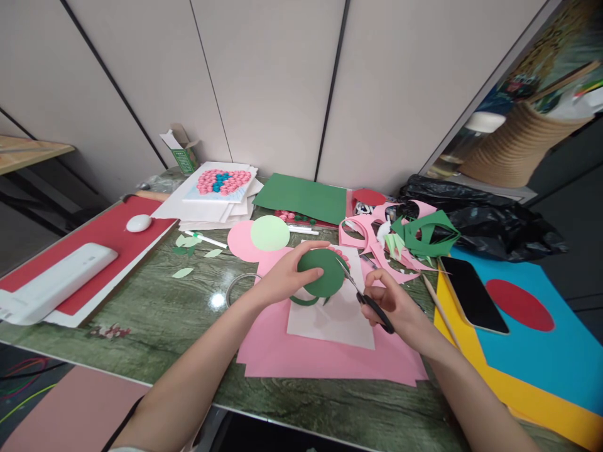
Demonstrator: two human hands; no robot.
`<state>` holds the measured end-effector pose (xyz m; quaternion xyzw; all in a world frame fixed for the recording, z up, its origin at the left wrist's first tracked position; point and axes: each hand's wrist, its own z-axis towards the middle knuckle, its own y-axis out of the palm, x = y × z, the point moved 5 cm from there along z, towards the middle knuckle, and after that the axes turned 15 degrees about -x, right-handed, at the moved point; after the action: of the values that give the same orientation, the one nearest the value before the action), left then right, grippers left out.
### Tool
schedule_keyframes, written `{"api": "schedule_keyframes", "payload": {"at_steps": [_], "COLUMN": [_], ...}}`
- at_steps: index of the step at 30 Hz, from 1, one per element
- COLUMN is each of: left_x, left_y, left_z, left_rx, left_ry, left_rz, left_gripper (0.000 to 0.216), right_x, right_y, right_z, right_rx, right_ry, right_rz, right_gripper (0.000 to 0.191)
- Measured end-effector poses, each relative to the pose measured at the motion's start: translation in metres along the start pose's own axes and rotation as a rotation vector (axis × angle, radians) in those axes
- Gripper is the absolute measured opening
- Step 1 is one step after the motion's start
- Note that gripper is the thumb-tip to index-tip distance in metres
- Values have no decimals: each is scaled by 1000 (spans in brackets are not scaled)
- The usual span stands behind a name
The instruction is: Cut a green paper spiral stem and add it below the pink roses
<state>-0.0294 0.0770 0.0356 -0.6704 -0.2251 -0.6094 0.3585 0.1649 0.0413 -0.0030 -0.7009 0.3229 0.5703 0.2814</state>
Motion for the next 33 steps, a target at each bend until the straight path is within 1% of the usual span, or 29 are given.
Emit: {"api": "schedule_keyframes", "payload": {"at_steps": [12, 17, 20, 24, 29, 33], "left_x": [2, -2, -5, -6, -4, -2], "left_y": [-3, -5, -5, -4, -1, 4], "left_z": [0, 1, 2, 3, 3, 3], "left_rx": [34, 81, 87, 62, 22, -28], "left_ry": [-28, -19, 2, 21, 18, 28], "left_rz": [-3, -54, -88, -96, -47, -55], "left_gripper": [44, 43, 42, 41, 38, 37], "right_x": [1, -1, -3, -6, -6, -4], "right_y": [-3, -2, 0, 2, 3, 3], "right_z": [-1, 0, -1, -2, -2, -1], "right_rx": [36, 42, 39, 19, -20, -13], "right_ry": [20, 9, 18, 21, 0, 13], "right_rz": [-13, -6, 14, 32, 35, 33], "right_gripper": [35, 35, 36, 34, 31, 32]}}
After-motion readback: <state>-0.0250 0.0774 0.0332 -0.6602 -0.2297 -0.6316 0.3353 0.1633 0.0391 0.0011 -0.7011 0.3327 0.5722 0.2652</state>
